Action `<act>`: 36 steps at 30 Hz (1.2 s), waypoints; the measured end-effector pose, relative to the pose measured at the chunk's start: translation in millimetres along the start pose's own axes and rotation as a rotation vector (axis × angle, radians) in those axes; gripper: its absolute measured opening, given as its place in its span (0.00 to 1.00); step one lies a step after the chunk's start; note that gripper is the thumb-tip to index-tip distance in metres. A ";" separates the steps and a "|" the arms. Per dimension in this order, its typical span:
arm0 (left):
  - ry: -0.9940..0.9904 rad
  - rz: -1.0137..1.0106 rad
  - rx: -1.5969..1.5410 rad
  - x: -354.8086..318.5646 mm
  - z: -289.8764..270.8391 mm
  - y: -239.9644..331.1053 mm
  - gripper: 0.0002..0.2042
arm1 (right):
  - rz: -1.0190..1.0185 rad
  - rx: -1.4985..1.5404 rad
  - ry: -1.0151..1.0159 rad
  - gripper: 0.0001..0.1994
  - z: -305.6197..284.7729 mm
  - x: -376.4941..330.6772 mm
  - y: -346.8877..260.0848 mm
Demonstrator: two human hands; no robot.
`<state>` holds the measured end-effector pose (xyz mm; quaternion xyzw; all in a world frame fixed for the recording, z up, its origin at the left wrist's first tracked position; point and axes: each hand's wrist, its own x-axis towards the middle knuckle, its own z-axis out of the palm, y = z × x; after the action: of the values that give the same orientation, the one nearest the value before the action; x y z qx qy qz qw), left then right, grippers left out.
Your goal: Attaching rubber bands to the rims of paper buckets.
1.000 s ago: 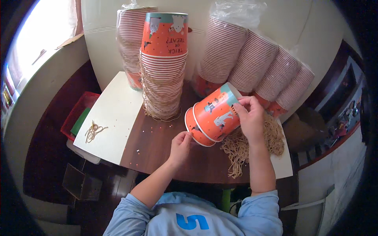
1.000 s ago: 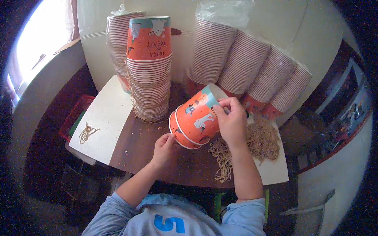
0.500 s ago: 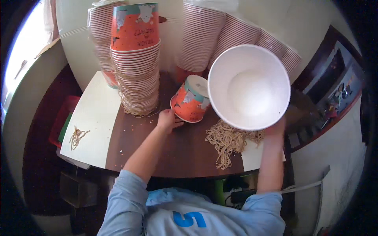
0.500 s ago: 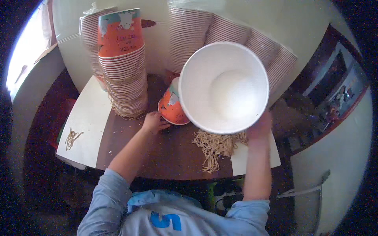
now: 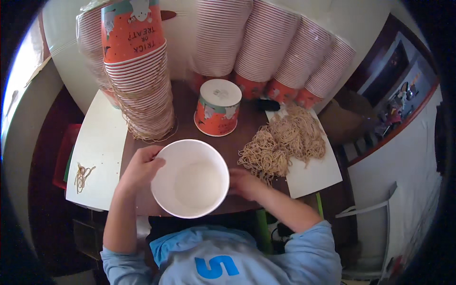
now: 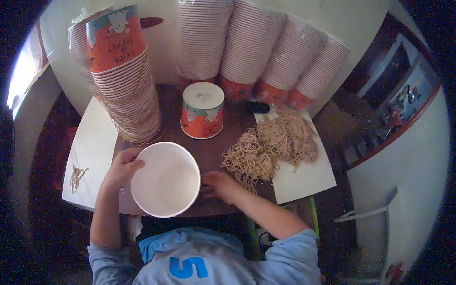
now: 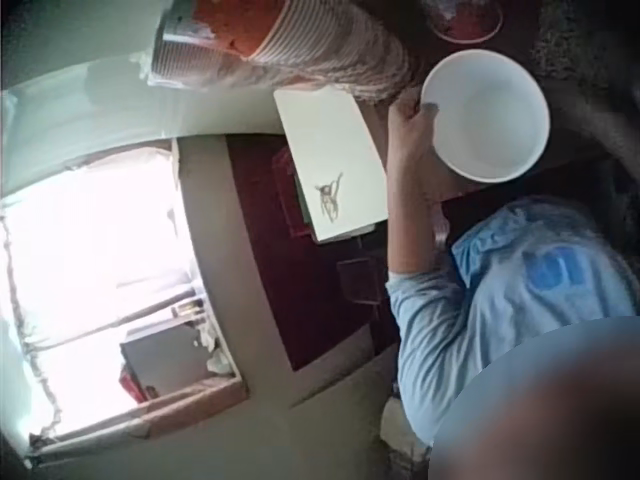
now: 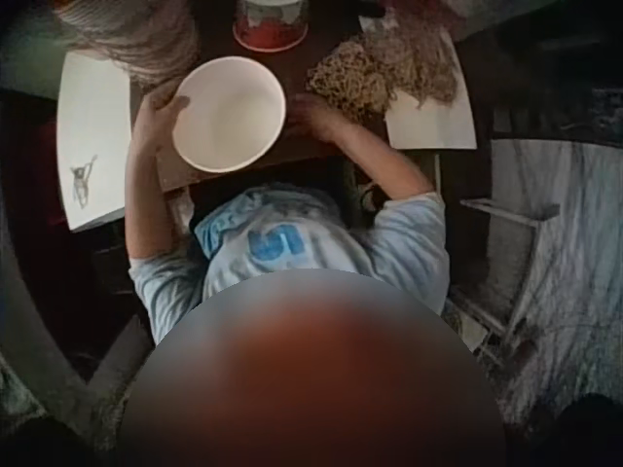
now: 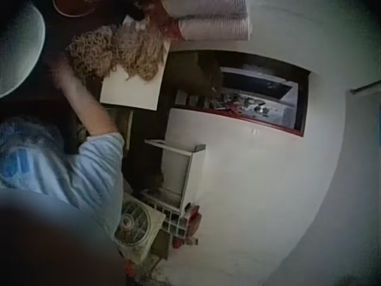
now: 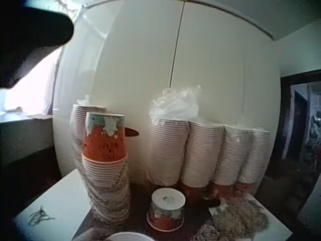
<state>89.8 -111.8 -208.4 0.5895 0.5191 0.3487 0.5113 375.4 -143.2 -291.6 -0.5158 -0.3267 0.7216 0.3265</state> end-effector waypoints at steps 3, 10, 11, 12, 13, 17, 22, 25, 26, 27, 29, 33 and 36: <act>0.024 0.057 -0.009 -5.8 -13.2 -7.9 0.15 | -0.536 -0.958 0.250 0.08 -23.4 6.0 -49.2; 0.045 -0.017 -0.086 -9.2 -4.0 -9.2 0.16 | -0.874 -1.738 0.464 0.06 -81.5 30.0 -112.6; 0.068 0.017 -0.064 -11.5 -2.0 -9.7 0.16 | -0.759 -1.841 0.381 0.05 -80.4 36.1 -111.6; 0.095 0.053 -0.042 -14.6 -0.5 -10.2 0.17 | -0.642 -1.939 0.295 0.05 -78.1 39.6 -113.2; 0.096 0.054 -0.042 -17.1 1.5 -11.0 0.17 | -0.644 -1.939 0.296 0.05 -82.3 43.5 -113.9; 0.161 0.117 -0.136 -26.8 -1.6 -14.7 0.16 | -0.783 -1.232 0.277 0.06 -100.1 43.8 -141.0; 0.178 0.138 -0.062 -38.6 -10.0 -9.2 0.12 | -0.742 -0.538 0.151 0.07 -59.7 -24.9 -231.2; 0.258 0.211 -0.063 -43.0 -10.3 -0.6 0.10 | -0.789 -0.367 0.075 0.07 -27.4 -64.6 -263.1; 0.299 0.304 -0.056 -43.5 -8.9 6.3 0.09 | -0.796 -0.370 0.074 0.07 -17.6 -73.0 -266.9; 0.341 0.397 -0.051 -44.8 -7.2 13.6 0.08 | -0.829 -0.348 0.015 0.07 -7.1 -82.8 -269.3; 0.317 0.448 -0.107 -46.0 -1.3 32.2 0.07 | -0.865 -0.328 -0.048 0.07 10.4 -94.9 -266.0; 0.196 0.540 -0.100 -48.0 10.3 57.5 0.08 | -0.794 -0.473 -0.191 0.05 45.7 -90.8 -226.6; 0.000 0.550 -0.160 -39.7 25.4 72.2 0.15 | -0.725 -0.639 -0.154 0.06 64.9 -94.1 -208.3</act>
<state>123.5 -151.9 -140.0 0.6660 0.3105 0.5142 0.4424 365.2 -108.5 -56.7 -0.3881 -0.7136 0.4611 0.3571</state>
